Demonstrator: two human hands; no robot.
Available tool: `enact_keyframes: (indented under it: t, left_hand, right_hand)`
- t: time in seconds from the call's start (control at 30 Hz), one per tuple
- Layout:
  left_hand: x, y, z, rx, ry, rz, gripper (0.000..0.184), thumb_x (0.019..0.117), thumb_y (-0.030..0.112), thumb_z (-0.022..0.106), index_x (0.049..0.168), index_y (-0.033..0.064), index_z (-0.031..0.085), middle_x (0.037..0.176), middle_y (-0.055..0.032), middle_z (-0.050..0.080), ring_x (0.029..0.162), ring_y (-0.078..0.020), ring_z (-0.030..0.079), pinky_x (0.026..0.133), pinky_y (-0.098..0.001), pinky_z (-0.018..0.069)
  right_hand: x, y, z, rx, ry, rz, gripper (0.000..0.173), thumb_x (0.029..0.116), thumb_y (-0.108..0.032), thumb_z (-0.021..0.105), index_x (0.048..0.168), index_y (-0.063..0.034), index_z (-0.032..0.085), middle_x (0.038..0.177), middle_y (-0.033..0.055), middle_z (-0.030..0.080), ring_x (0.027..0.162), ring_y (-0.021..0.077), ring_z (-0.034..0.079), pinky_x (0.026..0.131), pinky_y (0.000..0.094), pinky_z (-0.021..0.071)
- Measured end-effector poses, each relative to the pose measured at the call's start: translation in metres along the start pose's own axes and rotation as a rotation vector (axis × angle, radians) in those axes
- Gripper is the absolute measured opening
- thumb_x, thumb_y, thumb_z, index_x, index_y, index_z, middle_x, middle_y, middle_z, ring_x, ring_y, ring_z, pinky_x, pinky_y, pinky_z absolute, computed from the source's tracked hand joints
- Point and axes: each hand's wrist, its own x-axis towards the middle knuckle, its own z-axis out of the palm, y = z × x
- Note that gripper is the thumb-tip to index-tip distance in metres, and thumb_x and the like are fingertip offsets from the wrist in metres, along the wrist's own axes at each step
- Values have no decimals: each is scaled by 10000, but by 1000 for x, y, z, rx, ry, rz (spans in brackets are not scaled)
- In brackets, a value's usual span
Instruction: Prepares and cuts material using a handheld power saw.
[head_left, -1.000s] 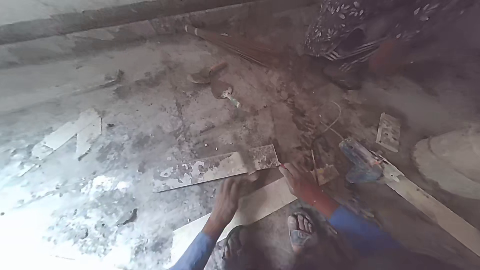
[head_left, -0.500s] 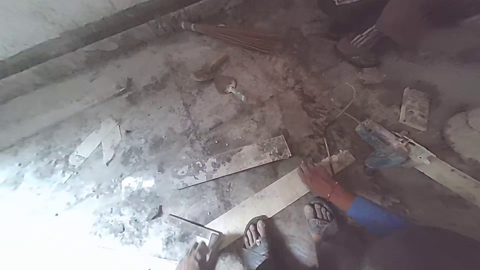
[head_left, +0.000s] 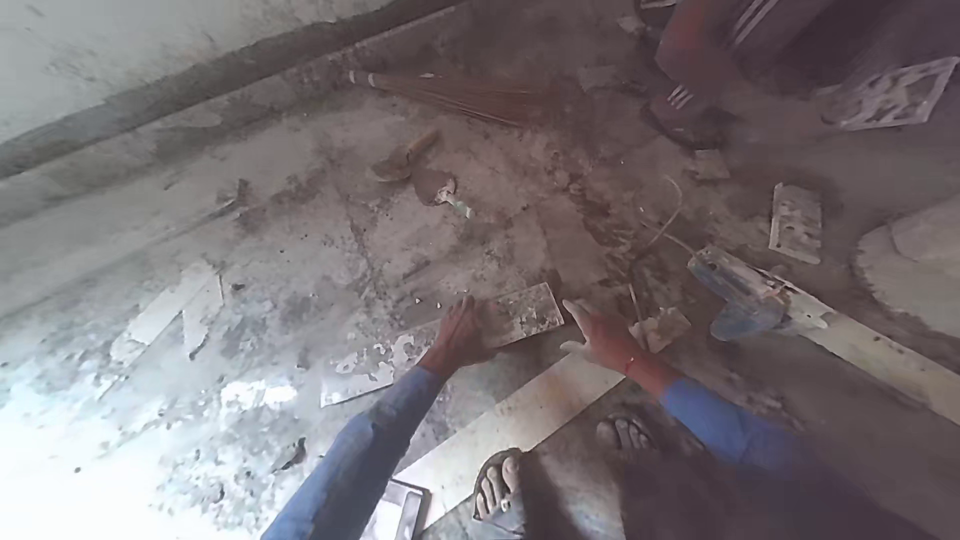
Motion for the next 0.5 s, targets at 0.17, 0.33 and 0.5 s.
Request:
enact_keyframes:
  t: [0.17,0.33,0.5]
  left_hand:
    - [-30,-13,-19,-36,141,8,1190,584,829,750,1444,38,520,1388,-225,567,1279,-385,571,1014,-546,513]
    - [-30,-19,-22,-26,97,-42,1166,591,813,762,1448,62,517,1413,-215,547,1304,-386,549,1029,-545,502]
    - [-23,-4,-2,3,-30,-82,1138,620,674,837,1482,27,473,1472,-241,491,1349,-410,501,1061,-568,468]
  right_hand:
    - [27,-19,-2,73,-314,70,692,963,-555,630,1297,51,610,1311,283,617,1257,431,577,1070,607,421]
    - [33,-26,0,36,-179,65,860,901,-564,688,1458,60,488,1515,285,470,1448,439,400,1210,591,265]
    - [22,-36,44,-17,230,329,1312,604,-764,783,1553,26,340,1467,263,514,1371,418,491,1159,570,366]
